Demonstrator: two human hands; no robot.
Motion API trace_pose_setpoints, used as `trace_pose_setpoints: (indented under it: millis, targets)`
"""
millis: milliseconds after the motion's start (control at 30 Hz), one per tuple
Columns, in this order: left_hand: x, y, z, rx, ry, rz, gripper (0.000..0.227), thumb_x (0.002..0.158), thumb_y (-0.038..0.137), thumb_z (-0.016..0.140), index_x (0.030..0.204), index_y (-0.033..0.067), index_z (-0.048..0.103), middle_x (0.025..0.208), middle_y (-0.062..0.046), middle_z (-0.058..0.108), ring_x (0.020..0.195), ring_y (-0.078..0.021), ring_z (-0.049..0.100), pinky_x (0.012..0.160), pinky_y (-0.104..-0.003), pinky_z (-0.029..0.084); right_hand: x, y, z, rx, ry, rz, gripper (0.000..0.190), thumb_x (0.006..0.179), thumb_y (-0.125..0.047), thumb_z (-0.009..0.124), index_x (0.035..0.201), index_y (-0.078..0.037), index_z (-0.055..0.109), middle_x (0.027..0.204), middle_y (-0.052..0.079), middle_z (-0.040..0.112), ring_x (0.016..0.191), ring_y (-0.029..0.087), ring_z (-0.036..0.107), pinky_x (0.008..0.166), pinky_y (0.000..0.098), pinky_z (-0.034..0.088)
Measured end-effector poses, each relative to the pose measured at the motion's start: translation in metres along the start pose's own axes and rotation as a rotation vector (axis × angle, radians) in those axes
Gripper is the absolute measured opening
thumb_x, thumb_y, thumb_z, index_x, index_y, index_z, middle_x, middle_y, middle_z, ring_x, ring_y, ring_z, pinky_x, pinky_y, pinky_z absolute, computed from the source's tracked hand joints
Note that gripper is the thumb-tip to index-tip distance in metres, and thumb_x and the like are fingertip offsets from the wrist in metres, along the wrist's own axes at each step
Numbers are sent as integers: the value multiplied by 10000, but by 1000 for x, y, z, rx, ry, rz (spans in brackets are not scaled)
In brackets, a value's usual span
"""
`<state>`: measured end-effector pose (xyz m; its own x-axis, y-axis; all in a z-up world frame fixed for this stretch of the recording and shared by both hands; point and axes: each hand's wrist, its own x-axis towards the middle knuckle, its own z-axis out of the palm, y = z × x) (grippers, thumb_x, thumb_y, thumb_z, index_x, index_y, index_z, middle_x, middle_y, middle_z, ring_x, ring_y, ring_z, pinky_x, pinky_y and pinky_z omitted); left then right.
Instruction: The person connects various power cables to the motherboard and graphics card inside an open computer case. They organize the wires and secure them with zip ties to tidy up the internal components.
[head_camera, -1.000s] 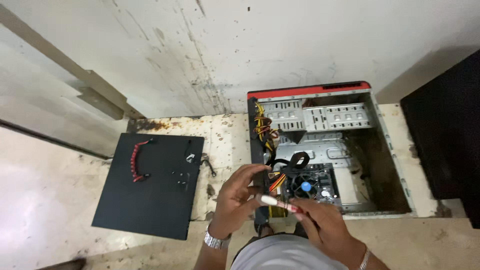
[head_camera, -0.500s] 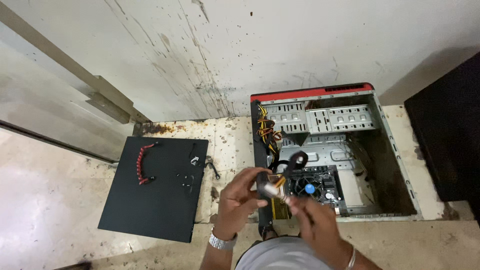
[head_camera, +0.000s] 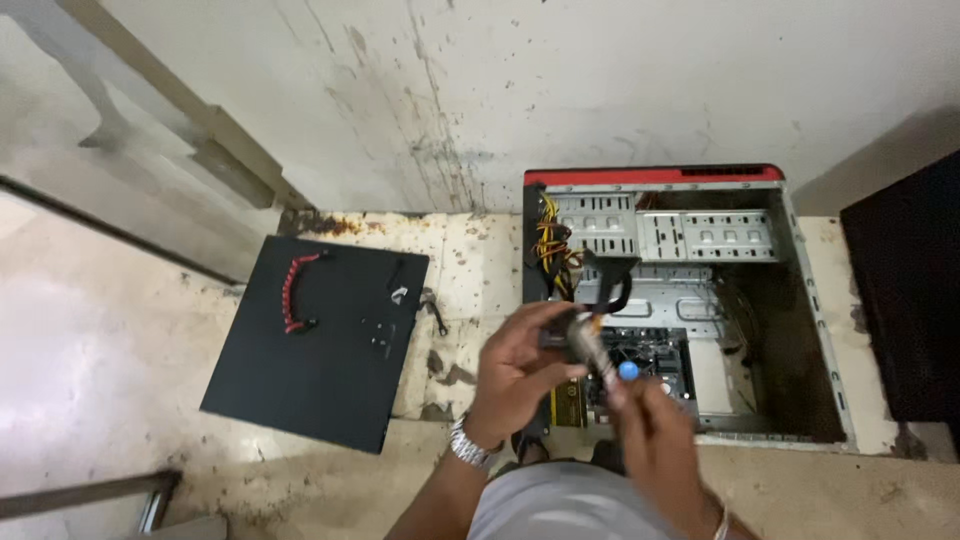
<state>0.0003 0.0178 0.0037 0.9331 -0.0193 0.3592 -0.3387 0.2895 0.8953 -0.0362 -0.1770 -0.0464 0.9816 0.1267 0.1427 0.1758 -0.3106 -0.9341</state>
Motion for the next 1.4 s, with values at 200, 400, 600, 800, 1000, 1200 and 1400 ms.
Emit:
trace_pose_setpoints:
  millis: [200, 400, 600, 800, 1000, 1200, 1400]
  targets:
    - [4, 6, 4, -15, 21, -24, 546, 870, 3, 806, 1372, 99, 616, 1388, -142, 627, 1230, -284, 683, 994, -376, 662, -19, 1, 5, 65, 38, 197, 213, 1017, -216, 573, 1041, -36, 685, 592, 31, 551, 501, 115, 436, 467, 313, 363]
    - [3, -5, 8, -149, 31, -31, 574, 926, -25, 754, 1459, 83, 569, 1439, -151, 602, 1236, -245, 653, 952, -276, 650, 1, -4, -2, -115, 15, 79, 223, 1036, -254, 561, 859, -121, 587, 605, 8, 532, 517, 136, 451, 485, 344, 357]
    - [-2, -12, 9, -14, 1, -55, 572, 895, 81, 796, 1424, 83, 579, 1393, -146, 590, 1247, -269, 658, 960, -321, 671, 22, -12, -11, -135, 6, 84, 222, 1071, -271, 510, 940, -101, 565, 614, 19, 616, 467, 129, 529, 433, 309, 430]
    - [4, -2, -5, -119, 81, -86, 559, 845, -67, 802, 1357, 54, 615, 1353, -160, 663, 1051, -298, 761, 889, -370, 695, 7, 11, -24, -103, 67, 72, 225, 1030, -278, 573, 899, -111, 646, 588, -2, 642, 467, 99, 558, 440, 266, 451]
    - [-5, 15, -3, 171, 87, 58, 387, 881, 32, 785, 1242, -54, 679, 1382, -188, 623, 1268, -353, 657, 1047, -467, 679, 13, -12, -4, 58, -53, -254, 169, 1011, -108, 549, 1038, -23, 692, 603, -17, 602, 425, 62, 490, 364, 248, 371]
    - [-16, 3, -20, -59, 9, 89, 574, 899, -113, 734, 1427, -22, 529, 1452, -245, 542, 1383, -392, 552, 1131, -518, 604, 13, -12, -8, -74, 23, -283, 162, 977, -148, 625, 1073, -93, 745, 649, -27, 652, 451, 56, 486, 403, 232, 355]
    - [-21, 11, -18, -40, 18, 73, 566, 904, -113, 710, 1428, 2, 530, 1398, -257, 554, 1367, -407, 545, 1108, -530, 625, 20, -20, -15, 28, -57, -78, 275, 1044, -254, 533, 813, -115, 587, 620, -1, 559, 453, 91, 450, 335, 246, 348]
